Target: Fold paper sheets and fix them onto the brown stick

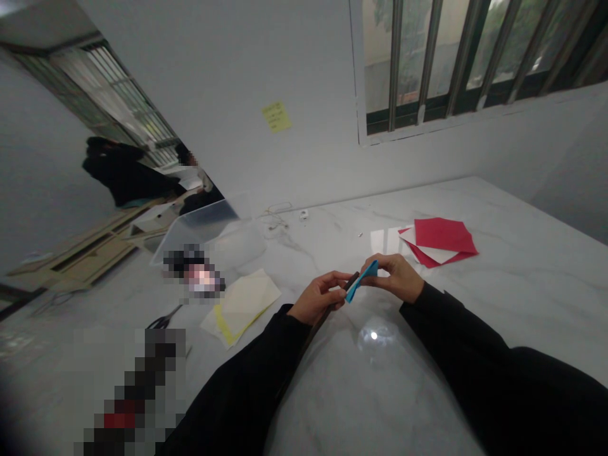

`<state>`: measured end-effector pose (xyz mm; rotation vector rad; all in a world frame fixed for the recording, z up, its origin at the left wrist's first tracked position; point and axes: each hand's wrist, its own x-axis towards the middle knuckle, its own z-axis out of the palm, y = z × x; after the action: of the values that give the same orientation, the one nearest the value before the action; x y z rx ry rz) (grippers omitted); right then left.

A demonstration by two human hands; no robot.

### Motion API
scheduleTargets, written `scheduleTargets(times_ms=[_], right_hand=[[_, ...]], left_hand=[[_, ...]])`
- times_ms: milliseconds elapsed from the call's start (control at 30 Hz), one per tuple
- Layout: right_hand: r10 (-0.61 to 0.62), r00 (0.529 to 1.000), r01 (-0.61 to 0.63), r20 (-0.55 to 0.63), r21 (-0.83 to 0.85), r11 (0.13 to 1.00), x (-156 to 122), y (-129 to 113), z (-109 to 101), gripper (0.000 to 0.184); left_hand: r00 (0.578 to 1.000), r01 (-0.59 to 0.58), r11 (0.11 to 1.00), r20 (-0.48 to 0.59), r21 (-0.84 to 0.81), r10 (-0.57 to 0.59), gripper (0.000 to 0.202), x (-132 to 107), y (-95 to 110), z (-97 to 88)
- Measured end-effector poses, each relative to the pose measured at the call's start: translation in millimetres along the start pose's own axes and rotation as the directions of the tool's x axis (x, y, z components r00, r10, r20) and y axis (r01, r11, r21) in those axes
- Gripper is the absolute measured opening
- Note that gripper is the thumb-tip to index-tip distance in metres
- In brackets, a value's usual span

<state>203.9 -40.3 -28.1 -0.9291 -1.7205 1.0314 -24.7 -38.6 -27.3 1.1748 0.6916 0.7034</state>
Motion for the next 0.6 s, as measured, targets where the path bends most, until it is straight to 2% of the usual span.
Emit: scheduleTargets(times_ms=[233,600], right_hand=[[0.224,0.973,-0.229,0.050,0.182,0.956,-2.2,-0.9,5.1,0.034],[0.260,0.964,-0.264,0.054,0.106,0.959,-2.1,-1.3,6.9,0.037]], left_hand=[[1.000,-0.015,0.999,0.014,-0.029,0.016,0.045,0.5,-2.7,0.1],[1.000,0.005,0.998,0.029,0.057,-0.007,0.049,2.4,-6.8,-4.9]])
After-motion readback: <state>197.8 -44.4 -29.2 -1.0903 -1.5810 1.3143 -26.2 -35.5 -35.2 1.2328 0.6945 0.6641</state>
